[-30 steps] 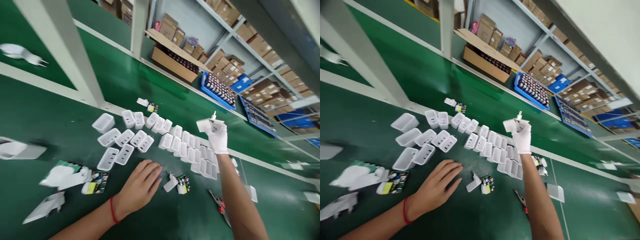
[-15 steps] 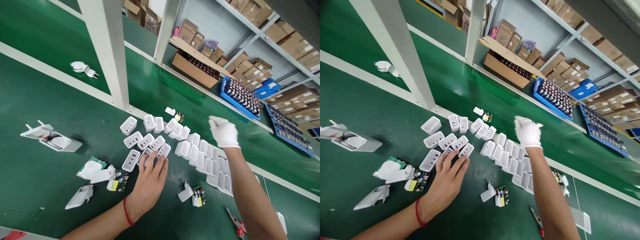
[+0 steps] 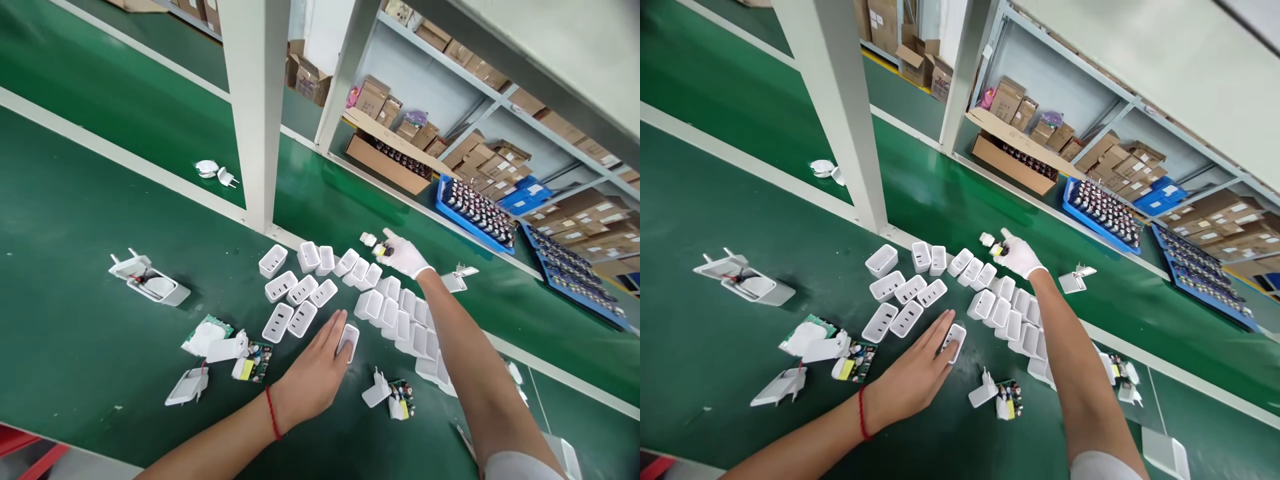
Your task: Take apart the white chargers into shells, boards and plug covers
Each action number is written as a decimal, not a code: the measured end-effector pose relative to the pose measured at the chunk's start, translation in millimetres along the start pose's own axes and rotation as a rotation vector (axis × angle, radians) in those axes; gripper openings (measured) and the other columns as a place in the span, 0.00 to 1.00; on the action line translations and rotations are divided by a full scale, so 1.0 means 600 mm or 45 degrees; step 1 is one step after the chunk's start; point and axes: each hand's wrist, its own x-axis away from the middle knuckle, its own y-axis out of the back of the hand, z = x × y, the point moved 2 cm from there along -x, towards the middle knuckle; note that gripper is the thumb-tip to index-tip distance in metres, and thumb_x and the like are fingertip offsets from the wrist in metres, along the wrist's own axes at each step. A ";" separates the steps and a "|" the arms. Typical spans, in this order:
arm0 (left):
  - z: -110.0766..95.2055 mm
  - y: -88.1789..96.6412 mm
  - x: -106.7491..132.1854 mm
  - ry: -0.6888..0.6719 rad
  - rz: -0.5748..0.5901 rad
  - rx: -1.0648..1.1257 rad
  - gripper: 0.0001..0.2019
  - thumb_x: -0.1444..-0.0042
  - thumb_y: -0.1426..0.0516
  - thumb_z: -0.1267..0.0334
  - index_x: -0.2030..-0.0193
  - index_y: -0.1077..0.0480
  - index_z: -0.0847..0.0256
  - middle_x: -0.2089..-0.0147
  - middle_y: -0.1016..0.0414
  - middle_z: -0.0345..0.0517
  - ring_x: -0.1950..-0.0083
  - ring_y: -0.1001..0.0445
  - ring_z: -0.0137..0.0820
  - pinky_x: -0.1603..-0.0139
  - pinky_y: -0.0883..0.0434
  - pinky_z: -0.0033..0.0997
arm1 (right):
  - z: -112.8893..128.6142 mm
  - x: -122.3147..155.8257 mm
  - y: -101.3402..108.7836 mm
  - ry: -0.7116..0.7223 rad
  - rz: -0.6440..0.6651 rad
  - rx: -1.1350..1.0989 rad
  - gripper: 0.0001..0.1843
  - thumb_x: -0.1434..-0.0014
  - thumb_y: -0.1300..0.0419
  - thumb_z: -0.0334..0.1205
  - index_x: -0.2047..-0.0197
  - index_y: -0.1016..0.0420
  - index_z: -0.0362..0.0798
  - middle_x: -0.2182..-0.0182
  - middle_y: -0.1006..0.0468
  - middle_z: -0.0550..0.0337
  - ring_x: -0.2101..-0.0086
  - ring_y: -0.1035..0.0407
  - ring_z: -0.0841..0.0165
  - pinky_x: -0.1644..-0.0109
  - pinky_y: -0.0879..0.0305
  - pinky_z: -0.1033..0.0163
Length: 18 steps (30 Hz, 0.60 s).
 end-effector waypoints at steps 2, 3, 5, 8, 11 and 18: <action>0.002 -0.005 0.001 0.006 0.024 0.086 0.13 0.39 0.48 0.73 0.48 0.34 0.69 0.32 0.44 0.71 0.29 0.46 0.55 0.35 0.33 0.53 | 0.000 0.047 0.019 0.020 -0.073 -0.174 0.43 0.49 0.38 0.47 0.31 0.47 0.54 0.55 0.24 0.56 0.54 0.27 0.62 0.44 0.31 0.49; 0.003 -0.006 0.001 0.017 0.033 0.130 0.11 0.39 0.48 0.72 0.50 0.33 0.68 0.33 0.42 0.69 0.30 0.43 0.53 0.36 0.33 0.52 | 0.002 0.077 0.026 0.047 -0.107 -0.338 0.41 0.45 0.41 0.51 0.31 0.48 0.57 0.56 0.24 0.58 0.54 0.26 0.63 0.45 0.29 0.48; 0.004 -0.006 -0.001 0.064 0.056 0.217 0.12 0.39 0.46 0.71 0.48 0.33 0.65 0.37 0.37 0.65 0.35 0.35 0.51 0.39 0.29 0.51 | 0.006 0.144 0.032 0.120 -0.150 -0.816 0.37 0.43 0.44 0.55 0.33 0.47 0.62 0.56 0.25 0.60 0.52 0.27 0.63 0.45 0.29 0.45; 0.003 -0.004 -0.006 0.143 0.098 0.344 0.25 0.43 0.40 0.67 0.39 0.40 0.59 0.41 0.34 0.59 0.42 0.28 0.49 0.45 0.25 0.50 | 0.014 0.246 0.017 0.183 -0.160 -1.490 0.34 0.44 0.40 0.54 0.35 0.42 0.65 0.51 0.25 0.60 0.46 0.31 0.61 0.41 0.32 0.43; -0.005 -0.001 -0.006 0.123 0.127 0.424 0.34 0.44 0.39 0.65 0.33 0.47 0.59 0.37 0.36 0.58 0.36 0.34 0.50 0.38 0.30 0.51 | 0.019 0.325 -0.019 0.146 -0.138 -1.612 0.38 0.47 0.37 0.58 0.35 0.43 0.68 0.42 0.31 0.61 0.42 0.35 0.59 0.39 0.35 0.41; -0.022 0.003 0.030 0.266 0.245 0.491 0.34 0.45 0.37 0.64 0.35 0.47 0.65 0.37 0.34 0.60 0.35 0.35 0.48 0.36 0.34 0.50 | 0.032 0.436 -0.098 0.105 -0.220 -1.358 0.63 0.59 0.25 0.46 0.30 0.61 0.73 0.39 0.33 0.59 0.42 0.35 0.58 0.42 0.31 0.46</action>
